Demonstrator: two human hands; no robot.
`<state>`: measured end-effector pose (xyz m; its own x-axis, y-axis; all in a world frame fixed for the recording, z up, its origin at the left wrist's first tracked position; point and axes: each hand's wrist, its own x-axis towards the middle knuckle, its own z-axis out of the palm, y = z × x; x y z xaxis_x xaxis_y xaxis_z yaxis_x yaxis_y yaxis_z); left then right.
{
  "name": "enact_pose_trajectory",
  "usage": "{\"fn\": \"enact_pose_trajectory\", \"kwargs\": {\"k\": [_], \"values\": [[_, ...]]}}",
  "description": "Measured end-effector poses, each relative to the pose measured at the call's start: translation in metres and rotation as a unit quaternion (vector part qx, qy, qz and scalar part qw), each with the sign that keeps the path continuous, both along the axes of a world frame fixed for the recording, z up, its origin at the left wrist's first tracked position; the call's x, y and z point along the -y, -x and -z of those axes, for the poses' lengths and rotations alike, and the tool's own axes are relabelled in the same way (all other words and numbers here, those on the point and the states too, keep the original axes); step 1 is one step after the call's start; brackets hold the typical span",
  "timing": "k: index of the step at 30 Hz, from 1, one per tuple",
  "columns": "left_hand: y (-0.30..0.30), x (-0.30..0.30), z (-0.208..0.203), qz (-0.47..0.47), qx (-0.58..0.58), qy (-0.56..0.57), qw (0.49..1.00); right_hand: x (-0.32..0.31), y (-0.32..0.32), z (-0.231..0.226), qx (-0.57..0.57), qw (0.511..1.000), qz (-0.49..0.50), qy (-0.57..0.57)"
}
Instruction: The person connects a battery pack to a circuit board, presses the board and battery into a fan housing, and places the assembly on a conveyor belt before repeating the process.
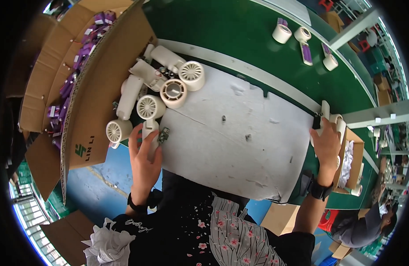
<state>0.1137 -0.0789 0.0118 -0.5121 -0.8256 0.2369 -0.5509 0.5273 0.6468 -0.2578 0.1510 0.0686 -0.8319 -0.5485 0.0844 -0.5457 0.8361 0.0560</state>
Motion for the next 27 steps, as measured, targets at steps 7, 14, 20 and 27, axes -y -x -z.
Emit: {"fn": "enact_pose_trajectory", "kwargs": {"k": [7, 14, 20, 27], "values": [[-0.008, 0.005, -0.007, -0.007, 0.000, 0.135, 0.991, -0.017, 0.017, 0.027, -0.038, 0.999, -0.036, 0.008], [-0.058, -0.009, -0.052, -0.002, -0.236, 0.360, 0.903, 0.014, -0.034, 0.006, 0.113, 0.966, -0.167, 0.161], [-0.129, -0.011, -0.135, -0.199, -0.205, 0.536, 0.795, 0.051, -0.038, 0.055, 0.476, 0.808, -0.243, 0.248], [-0.142, 0.017, -0.213, -0.184, 0.151, 0.119, 0.964, 0.049, -0.040, 0.078, 0.489, 0.762, -0.210, 0.369]]}}
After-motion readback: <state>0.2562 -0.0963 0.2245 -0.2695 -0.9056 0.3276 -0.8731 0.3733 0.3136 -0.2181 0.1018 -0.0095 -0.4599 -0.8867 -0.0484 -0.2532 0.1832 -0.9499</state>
